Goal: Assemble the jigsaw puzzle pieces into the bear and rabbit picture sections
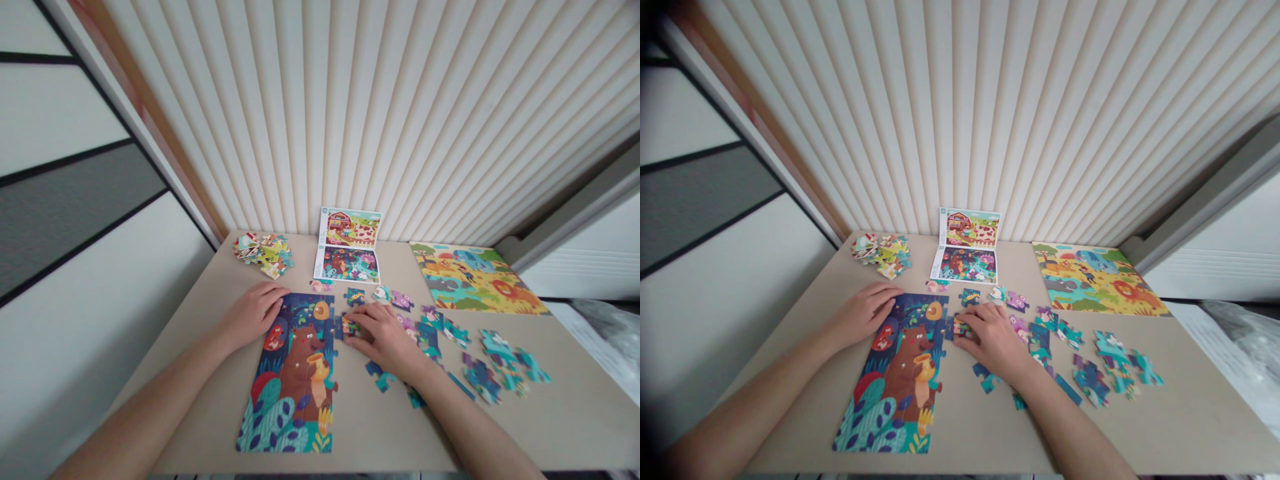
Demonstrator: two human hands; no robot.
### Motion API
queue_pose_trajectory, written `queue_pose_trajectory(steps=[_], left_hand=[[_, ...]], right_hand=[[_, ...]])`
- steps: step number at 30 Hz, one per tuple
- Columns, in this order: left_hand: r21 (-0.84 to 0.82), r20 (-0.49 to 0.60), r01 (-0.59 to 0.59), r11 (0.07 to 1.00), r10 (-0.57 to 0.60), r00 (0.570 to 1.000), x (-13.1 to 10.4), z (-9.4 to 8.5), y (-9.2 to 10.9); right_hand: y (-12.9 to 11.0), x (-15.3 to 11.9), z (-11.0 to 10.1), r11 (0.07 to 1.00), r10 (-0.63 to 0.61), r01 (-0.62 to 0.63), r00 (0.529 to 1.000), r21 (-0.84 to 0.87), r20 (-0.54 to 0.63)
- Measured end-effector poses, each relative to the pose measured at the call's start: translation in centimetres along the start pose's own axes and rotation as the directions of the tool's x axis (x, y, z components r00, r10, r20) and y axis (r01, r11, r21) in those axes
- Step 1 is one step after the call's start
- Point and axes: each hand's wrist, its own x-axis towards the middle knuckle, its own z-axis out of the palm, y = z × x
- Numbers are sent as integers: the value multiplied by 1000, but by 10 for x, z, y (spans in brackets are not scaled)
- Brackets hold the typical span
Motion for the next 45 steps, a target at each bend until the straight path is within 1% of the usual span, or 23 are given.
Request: queue_pose_trajectory(steps=[10, 21, 23, 25, 27, 29, 36, 41, 43, 45], left_hand=[[4, 0, -5, 1000, 5, 1000, 0, 0, 2], [3, -4, 0, 1000, 0, 1000, 0, 0, 2], [5, -4, 2, 1000, -2, 1000, 0, 0, 3], [6, -3, 1, 1000, -1, 1000, 0, 0, 2], [5, -2, -2, 1000, 2, 1000, 0, 0, 2], [4, -4, -6, 1000, 6, 1000, 0, 0, 1], [3, -3, -8, 1000, 8, 1000, -1, 1, 0], [8, 0, -7, 1000, 7, 1000, 0, 1, -1], [8, 0, -5, 1000, 5, 1000, 0, 1, -1], [6, -2, -3, 1000, 3, 1000, 0, 1, -1]], right_hand=[[-10, 8, 5, 999, 52, -52, 999, -3, -5], [-13, 9, 10, 994, 105, -105, 994, -21, -25], [-14, 9, 9, 996, 82, -83, 996, -16, -43], [-15, 9, 8, 1000, 23, -23, 999, -8, -49], [-15, 9, 6, 999, -47, 47, 999, -3, -25], [-16, 8, 4, 997, -83, 83, 997, -7, 4], [-19, 3, -1, 991, -114, 117, 993, -63, 36], [-16, 1, -7, 990, -137, 138, 990, -20, 41], [-13, 1, -11, 991, -131, 131, 991, 3, 21], [-8, 0, -16, 996, -93, 94, 995, 12, -33]])
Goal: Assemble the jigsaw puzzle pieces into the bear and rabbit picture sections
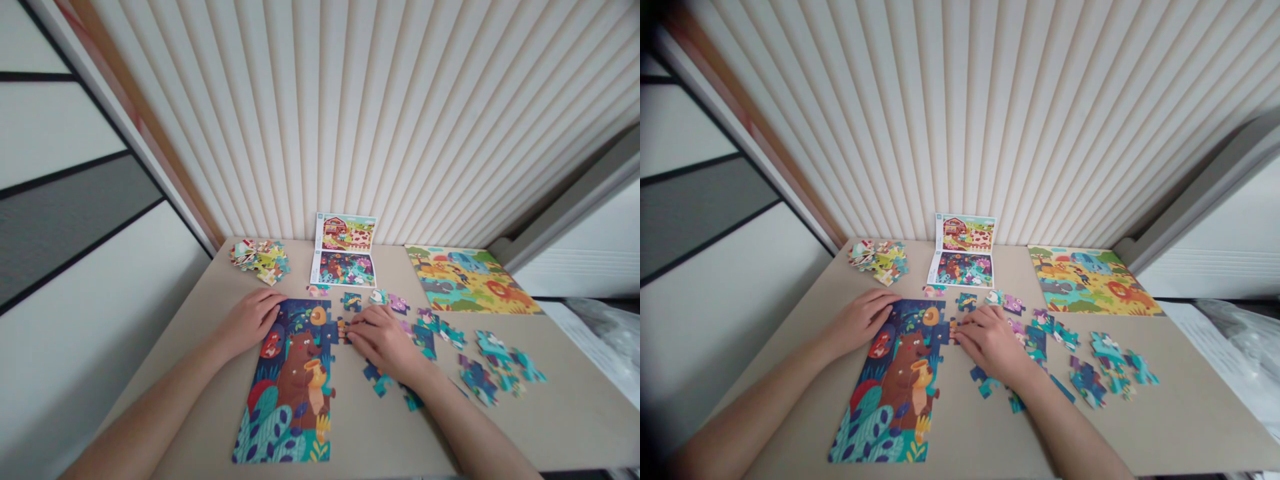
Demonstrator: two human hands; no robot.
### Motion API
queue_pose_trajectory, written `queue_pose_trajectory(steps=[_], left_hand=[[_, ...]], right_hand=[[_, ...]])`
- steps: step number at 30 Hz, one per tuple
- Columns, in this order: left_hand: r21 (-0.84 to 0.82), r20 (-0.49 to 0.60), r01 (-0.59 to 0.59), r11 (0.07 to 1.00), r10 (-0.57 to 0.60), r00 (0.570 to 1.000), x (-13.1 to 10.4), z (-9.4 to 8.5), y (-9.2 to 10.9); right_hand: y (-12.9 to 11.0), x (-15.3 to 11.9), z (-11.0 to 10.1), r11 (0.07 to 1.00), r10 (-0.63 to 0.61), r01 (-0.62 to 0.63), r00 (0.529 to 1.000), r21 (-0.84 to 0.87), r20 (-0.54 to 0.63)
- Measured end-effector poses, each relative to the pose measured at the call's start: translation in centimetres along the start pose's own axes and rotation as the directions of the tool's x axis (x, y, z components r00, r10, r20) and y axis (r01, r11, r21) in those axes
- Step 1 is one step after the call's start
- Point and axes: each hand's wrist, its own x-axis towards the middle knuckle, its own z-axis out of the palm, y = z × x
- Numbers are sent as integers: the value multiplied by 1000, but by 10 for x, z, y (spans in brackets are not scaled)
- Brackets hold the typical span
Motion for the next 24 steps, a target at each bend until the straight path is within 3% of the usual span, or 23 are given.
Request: queue_pose_trajectory(steps=[5, 9, 13, 24], left_hand=[[-6, 0, 0, 1000, 0, 1000, 0, 0, -1], [-12, 2, -6, 1000, 6, 1000, -1, 0, -1], [-9, 4, -2, 1000, 2, 1000, -1, -1, 0], [-6, 12, -6, 1000, 6, 1000, -1, -2, 2]], right_hand=[[24, -9, -11, 976, 207, -216, 948, -12, -241], [46, -15, -14, 960, 248, -278, 904, -39, -349], [52, -13, -8, 960, 244, -273, 924, -62, -294], [38, 0, 9, 975, 213, -220, 969, -42, -127]])
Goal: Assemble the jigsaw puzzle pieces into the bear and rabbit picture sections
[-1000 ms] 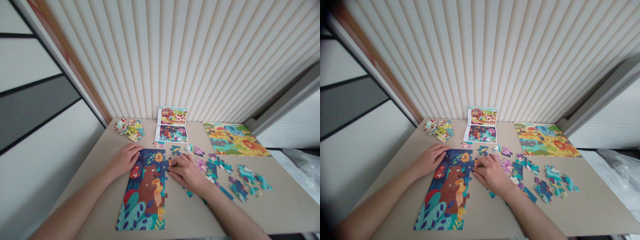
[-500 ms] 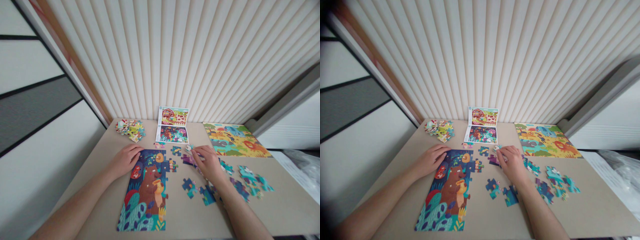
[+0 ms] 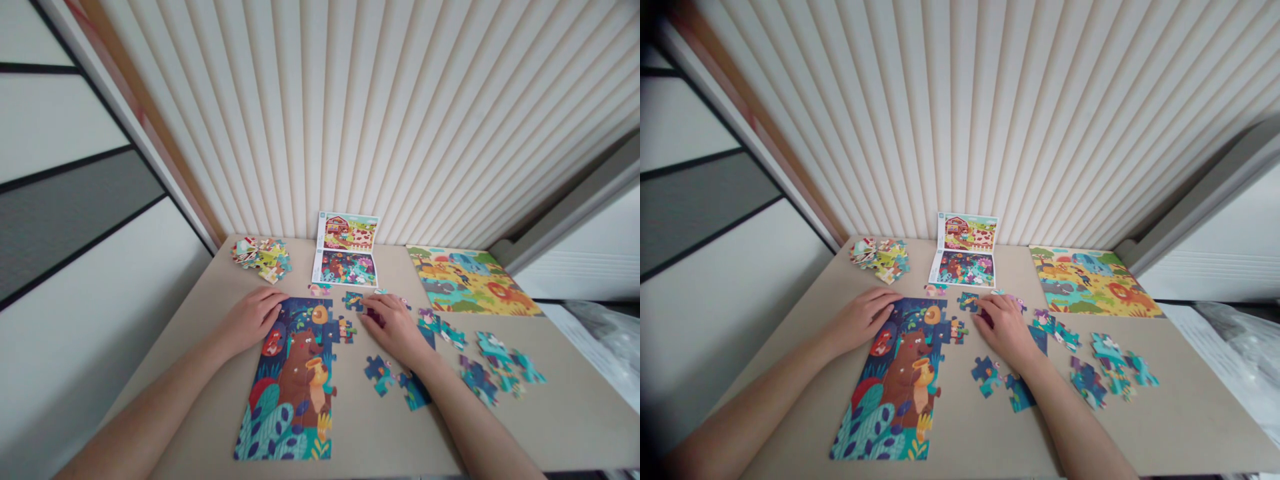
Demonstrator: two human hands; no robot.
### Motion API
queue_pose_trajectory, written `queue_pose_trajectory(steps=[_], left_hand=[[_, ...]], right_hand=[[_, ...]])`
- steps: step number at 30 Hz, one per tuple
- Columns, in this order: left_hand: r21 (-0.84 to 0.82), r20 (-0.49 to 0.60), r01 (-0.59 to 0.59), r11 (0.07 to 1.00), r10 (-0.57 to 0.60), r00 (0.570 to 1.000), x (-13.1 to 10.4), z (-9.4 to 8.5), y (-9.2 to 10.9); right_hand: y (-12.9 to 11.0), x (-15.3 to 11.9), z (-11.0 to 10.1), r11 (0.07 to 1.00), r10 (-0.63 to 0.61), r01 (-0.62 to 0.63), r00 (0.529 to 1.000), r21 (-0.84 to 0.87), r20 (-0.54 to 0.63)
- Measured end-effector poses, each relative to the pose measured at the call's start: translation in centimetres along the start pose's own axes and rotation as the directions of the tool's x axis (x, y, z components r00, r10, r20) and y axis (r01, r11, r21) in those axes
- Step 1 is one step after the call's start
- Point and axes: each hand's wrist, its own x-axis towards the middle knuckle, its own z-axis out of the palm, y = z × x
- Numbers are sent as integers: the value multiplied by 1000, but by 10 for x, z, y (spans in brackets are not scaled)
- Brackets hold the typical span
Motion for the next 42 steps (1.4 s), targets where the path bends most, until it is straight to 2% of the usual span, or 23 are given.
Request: queue_pose_trajectory(steps=[13, 42], left_hand=[[25, 2, -7, 1000, 7, 1000, 0, 2, -2], [44, 9, -16, 999, 15, 1000, -1, 2, 0]], right_hand=[[10, 7, 15, 1000, -20, 20, 1000, 8, -17], [11, 12, 20, 998, 6, -4, 999, 67, -37]])
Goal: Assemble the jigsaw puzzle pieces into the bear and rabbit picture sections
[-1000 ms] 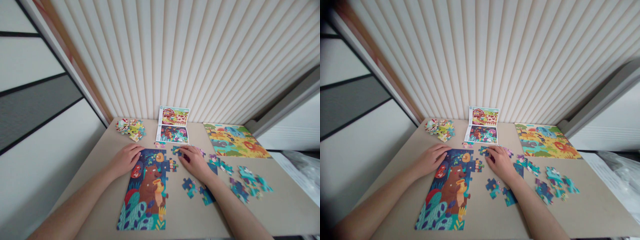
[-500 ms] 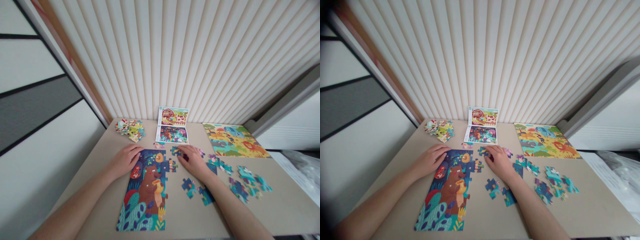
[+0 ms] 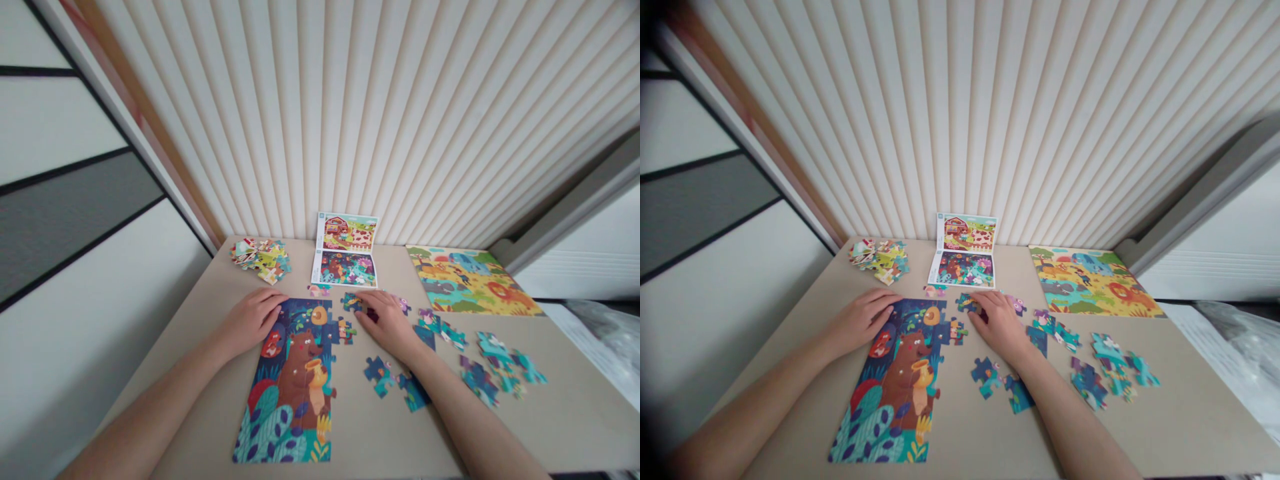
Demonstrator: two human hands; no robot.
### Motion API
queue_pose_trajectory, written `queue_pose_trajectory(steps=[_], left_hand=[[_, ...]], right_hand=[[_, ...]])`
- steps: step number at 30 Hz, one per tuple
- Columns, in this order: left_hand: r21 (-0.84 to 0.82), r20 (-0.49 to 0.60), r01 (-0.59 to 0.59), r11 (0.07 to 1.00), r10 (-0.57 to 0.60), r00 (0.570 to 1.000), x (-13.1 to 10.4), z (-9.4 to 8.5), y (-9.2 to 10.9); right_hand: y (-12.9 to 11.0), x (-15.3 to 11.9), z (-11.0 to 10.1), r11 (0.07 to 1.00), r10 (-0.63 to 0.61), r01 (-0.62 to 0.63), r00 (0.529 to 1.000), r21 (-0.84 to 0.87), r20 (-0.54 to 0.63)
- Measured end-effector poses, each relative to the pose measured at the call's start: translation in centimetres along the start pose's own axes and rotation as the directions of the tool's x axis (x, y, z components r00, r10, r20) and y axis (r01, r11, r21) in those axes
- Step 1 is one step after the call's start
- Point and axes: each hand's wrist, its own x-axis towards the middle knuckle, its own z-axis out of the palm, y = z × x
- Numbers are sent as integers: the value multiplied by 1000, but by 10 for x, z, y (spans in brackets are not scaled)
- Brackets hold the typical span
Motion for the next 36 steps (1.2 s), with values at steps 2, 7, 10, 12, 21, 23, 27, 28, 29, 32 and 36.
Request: queue_pose_trajectory(steps=[2, 7, 10, 12, 21, 23, 27, 28, 29, 32, 36], left_hand=[[1, 1, -1, 1000, 1, 1000, -1, 1, 0], [0, 6, 0, 1000, 0, 1000, -2, 2, -2], [1, 9, 2, 1000, -2, 1000, -2, 2, -3], [3, 9, 3, 1000, -3, 1000, -2, 2, -3], [-6, 5, 4, 1000, -4, 1000, -1, -1, 1], [-9, 5, 6, 1000, -6, 1000, -1, -1, 1], [-11, -5, 14, 1000, -14, 1000, -1, 0, 0], [-11, -8, 15, 1000, -16, 1000, -1, 1, 0], [-12, -10, 16, 1000, -16, 1000, -1, 1, 0], [-13, -12, 17, 1000, -17, 1000, -1, 1, -1], [-13, -11, 14, 1000, -14, 1000, -1, 1, 0]], right_hand=[[-2, 0, -1, 1000, 1, -1, 1000, 4, -1], [-9, 0, -4, 997, -43, 43, 999, 57, 4], [-14, 0, -4, 993, -83, 80, 996, 84, 28], [-16, 0, -4, 992, -97, 93, 994, 82, 48], [-16, 0, -4, 993, -117, 114, 990, 44, 76], [-15, 0, -2, 991, -130, 128, 988, 37, 78], [-14, 1, 2, 988, -153, 152, 984, 19, 87], [-15, 1, 2, 988, -156, 156, 984, 11, 89], [-16, 1, 2, 987, -158, 159, 983, 3, 91], [-20, 0, -1, 983, -178, 181, 979, -26, 101], [-30, -1, -7, 967, -235, 247, 961, -70, 147]])
